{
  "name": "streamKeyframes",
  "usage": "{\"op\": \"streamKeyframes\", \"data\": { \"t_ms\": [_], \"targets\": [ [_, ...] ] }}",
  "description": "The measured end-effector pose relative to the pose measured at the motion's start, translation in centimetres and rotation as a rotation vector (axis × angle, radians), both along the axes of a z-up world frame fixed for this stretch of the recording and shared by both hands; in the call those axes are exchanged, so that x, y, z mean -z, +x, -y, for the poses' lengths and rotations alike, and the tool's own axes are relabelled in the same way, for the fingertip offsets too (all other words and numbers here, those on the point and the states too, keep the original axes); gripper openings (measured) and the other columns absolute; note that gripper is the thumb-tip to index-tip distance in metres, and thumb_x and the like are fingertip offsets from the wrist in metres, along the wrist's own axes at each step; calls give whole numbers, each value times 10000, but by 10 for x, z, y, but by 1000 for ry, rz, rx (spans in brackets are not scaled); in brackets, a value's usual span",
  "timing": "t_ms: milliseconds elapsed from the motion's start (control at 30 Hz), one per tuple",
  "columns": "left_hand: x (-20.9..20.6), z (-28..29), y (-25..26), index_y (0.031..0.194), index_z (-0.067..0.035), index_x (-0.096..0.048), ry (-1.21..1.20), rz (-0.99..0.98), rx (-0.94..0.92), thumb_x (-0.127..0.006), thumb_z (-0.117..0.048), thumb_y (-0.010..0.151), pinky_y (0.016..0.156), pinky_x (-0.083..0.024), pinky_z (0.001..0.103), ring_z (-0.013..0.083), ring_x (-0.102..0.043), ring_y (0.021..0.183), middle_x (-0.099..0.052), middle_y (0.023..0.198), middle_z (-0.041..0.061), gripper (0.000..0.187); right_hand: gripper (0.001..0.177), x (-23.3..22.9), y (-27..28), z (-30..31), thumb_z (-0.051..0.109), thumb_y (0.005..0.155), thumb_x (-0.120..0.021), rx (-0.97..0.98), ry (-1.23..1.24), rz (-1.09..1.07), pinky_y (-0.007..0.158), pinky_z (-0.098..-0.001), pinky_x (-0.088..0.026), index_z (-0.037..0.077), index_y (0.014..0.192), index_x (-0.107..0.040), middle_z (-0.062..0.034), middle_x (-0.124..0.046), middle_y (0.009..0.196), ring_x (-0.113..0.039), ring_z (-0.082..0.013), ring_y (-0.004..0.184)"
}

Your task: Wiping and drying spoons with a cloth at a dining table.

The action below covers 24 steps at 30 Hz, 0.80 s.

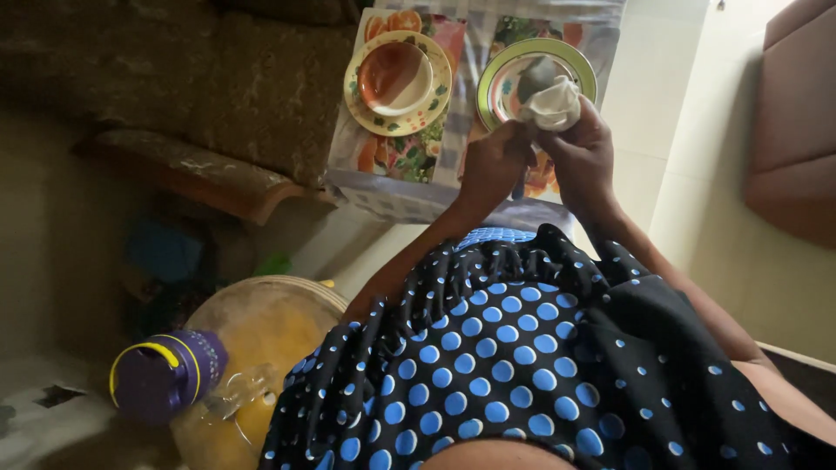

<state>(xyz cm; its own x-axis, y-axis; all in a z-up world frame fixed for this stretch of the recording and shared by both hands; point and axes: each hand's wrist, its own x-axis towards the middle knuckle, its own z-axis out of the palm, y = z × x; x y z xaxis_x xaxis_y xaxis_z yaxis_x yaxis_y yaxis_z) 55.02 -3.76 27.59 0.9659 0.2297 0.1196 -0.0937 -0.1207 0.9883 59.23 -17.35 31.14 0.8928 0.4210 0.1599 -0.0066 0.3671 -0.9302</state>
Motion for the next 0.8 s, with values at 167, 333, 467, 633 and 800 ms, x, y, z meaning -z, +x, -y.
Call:
{"op": "streamKeyframes", "data": {
  "t_ms": [167,333,467,633,800],
  "targets": [
    [22,-1,10,1006,-45,-716,36,54,67,-573,-232,1057,566,-545,262,81,-695,612,-742,699,44,240,321,8,9,0,-67,961,-697,97,-37,-39,927,-263,-565,-13,1269,-629,-62,-724,1164,-696,-122,1041],
    [-1,9,24,1085,-45,-730,-47,-35,120,-604,-201,1008,518,-518,264,80,-649,571,-708,681,43,215,223,9,31,13,-37,971,-734,109,-17,-37,862,-262,-566,-9,1186,-681,-54,-742,1083,-696,-116,952],
    [-16,27,37,1044,-35,-709,-177,-225,138,-580,-187,982,429,-466,287,99,-584,463,-668,644,25,209,234,17,62,35,-36,952,-749,161,10,-56,877,-261,-558,-7,1178,-695,-54,-749,1087,-697,-117,967],
    [7,54,66,985,-17,-719,-119,-66,100,-606,-169,1014,590,-527,261,86,-651,599,-679,657,34,191,261,18,100,61,-49,952,-788,187,32,-13,893,-271,-545,-12,1192,-693,-53,-737,1086,-687,-120,977],
    [6,77,90,955,-28,-719,-94,-53,82,-611,-158,1002,593,-517,250,72,-653,595,-678,641,28,176,270,18,133,87,-39,961,-782,216,91,-102,772,-263,-533,1,1209,-681,-64,-738,1060,-681,-138,926]
  ]
}}
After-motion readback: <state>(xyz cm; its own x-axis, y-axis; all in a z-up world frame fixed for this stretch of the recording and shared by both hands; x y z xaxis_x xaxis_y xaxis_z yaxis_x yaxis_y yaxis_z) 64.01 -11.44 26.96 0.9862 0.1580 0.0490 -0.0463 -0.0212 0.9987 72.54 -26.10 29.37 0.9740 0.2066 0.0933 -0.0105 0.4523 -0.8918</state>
